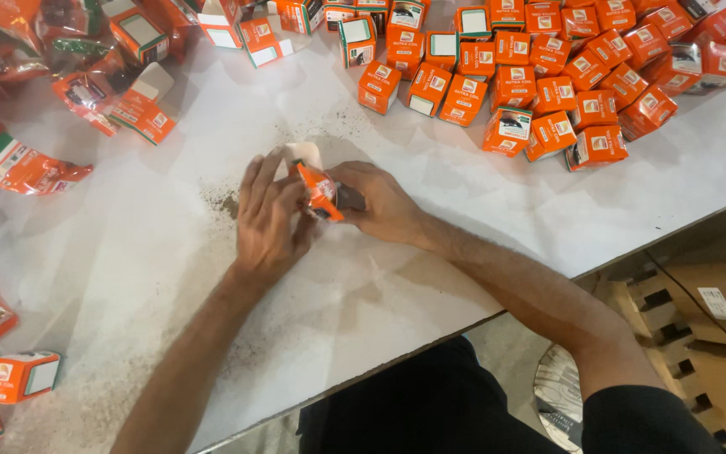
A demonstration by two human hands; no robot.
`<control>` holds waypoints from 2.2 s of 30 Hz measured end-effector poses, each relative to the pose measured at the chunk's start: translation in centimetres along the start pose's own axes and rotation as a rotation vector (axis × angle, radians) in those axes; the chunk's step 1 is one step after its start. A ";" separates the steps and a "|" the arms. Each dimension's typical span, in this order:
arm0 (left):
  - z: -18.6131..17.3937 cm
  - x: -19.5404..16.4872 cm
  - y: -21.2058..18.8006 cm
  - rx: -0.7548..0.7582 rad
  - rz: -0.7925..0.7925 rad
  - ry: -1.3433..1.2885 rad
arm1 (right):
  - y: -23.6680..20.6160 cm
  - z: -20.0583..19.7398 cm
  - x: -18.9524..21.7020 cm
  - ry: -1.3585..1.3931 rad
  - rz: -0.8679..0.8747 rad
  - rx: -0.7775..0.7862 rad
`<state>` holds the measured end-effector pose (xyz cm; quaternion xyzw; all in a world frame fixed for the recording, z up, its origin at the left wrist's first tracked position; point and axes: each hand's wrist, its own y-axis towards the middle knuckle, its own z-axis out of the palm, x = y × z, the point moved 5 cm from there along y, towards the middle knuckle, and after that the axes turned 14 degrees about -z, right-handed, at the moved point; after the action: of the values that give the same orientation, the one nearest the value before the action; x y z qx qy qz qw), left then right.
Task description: The person picks up small orange product boxes from the table, opens and folds the box flaps, places a plastic-wrapped item inside, closes the box, and sets it onto a growing pile of finished boxes on the table.
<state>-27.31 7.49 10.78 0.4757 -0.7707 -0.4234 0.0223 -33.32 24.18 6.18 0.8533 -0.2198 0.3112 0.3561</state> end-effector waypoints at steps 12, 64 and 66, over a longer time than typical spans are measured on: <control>1.9 0.2 0.2 0.166 -0.348 0.172 | -0.3 0.2 0.4 -0.049 -0.074 -0.035; 1.4 1.2 -1.1 0.170 -0.247 -0.225 | 0.1 0.0 3.2 -0.022 -0.111 -0.060; 1.6 1.6 -1.0 0.176 -0.374 -0.356 | 0.2 0.0 3.2 -0.005 -0.115 -0.070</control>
<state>-28.13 7.11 8.51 0.5281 -0.6950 -0.4284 -0.2337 -31.14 23.56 8.50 0.8523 -0.1822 0.2801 0.4024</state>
